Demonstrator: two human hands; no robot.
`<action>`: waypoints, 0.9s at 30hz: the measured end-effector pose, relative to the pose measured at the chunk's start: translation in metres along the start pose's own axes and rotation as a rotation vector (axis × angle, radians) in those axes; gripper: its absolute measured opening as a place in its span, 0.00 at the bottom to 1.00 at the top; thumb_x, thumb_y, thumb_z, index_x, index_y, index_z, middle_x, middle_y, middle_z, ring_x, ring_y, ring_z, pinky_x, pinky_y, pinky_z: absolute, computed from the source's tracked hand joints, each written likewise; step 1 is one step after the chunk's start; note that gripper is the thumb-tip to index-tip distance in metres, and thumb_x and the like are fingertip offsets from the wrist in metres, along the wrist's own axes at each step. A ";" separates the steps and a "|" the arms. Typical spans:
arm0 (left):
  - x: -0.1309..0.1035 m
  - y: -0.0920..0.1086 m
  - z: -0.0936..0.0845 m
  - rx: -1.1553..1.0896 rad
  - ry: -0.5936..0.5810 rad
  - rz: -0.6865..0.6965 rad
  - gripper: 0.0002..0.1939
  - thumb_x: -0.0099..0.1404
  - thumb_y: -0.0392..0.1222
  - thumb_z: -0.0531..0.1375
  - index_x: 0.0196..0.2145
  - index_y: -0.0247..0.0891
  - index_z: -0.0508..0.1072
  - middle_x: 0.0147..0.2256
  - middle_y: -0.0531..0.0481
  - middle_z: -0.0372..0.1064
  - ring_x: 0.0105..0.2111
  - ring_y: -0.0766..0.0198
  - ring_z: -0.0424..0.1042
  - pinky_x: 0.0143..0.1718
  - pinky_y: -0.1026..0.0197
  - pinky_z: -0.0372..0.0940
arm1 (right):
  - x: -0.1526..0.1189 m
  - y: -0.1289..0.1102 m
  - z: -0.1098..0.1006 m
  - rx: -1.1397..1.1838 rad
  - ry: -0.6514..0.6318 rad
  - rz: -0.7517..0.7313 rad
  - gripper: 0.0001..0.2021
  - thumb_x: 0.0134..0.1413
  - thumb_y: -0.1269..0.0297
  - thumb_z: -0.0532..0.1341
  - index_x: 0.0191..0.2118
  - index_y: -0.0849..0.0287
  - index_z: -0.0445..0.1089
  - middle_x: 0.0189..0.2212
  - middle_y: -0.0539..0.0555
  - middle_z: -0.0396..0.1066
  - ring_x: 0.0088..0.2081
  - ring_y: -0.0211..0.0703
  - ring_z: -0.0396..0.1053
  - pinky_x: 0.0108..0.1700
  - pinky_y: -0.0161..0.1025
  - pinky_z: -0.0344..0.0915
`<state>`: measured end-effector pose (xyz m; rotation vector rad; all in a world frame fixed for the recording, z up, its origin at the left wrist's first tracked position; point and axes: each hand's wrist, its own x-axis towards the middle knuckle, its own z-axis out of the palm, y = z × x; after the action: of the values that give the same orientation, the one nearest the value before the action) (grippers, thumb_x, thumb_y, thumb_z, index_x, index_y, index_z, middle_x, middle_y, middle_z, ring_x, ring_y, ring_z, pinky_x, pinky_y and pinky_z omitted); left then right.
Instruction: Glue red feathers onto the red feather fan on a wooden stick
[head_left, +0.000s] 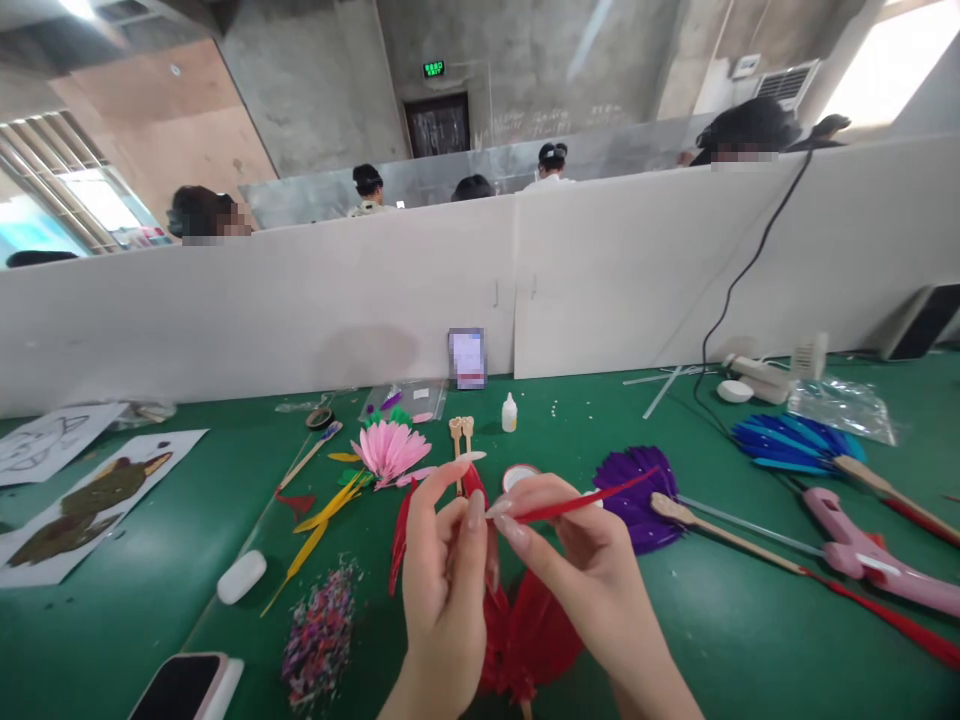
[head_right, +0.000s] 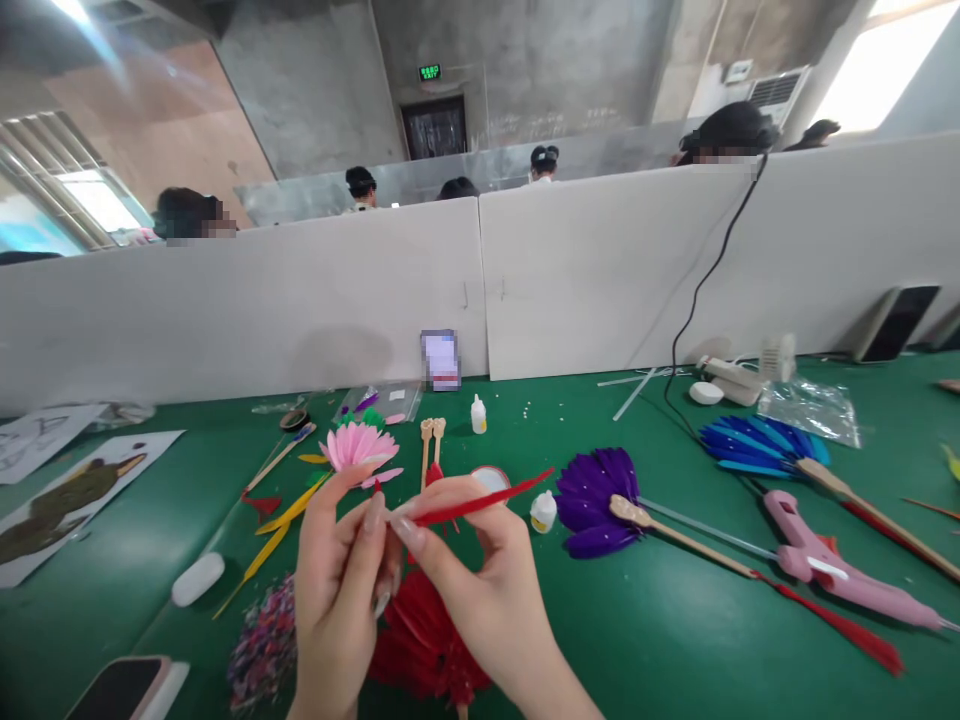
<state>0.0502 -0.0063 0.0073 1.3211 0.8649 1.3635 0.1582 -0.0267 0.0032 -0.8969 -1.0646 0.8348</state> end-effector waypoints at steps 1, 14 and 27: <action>0.000 0.000 -0.001 0.026 -0.044 0.012 0.10 0.70 0.46 0.55 0.49 0.47 0.66 0.18 0.60 0.58 0.16 0.74 0.56 0.15 0.72 0.52 | 0.000 0.000 -0.001 0.001 0.010 0.012 0.04 0.53 0.68 0.66 0.33 0.51 0.77 0.32 0.49 0.77 0.40 0.42 0.73 0.45 0.37 0.69; -0.003 0.005 -0.007 0.012 -0.050 0.124 0.10 0.72 0.42 0.52 0.49 0.51 0.65 0.15 0.62 0.56 0.12 0.75 0.52 0.14 0.73 0.50 | 0.010 -0.002 -0.034 0.134 0.179 0.151 0.04 0.47 0.62 0.69 0.28 0.54 0.77 0.26 0.51 0.74 0.27 0.38 0.69 0.29 0.34 0.69; -0.005 -0.002 -0.007 0.043 -0.205 0.004 0.14 0.72 0.43 0.51 0.54 0.53 0.60 0.18 0.60 0.58 0.14 0.74 0.54 0.15 0.73 0.51 | 0.001 -0.006 -0.009 -0.060 -0.011 0.016 0.05 0.53 0.61 0.66 0.30 0.56 0.76 0.31 0.53 0.74 0.35 0.43 0.71 0.41 0.41 0.69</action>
<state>0.0428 -0.0096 0.0027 1.4684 0.7555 1.1940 0.1682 -0.0298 0.0071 -0.9531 -1.0979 0.8250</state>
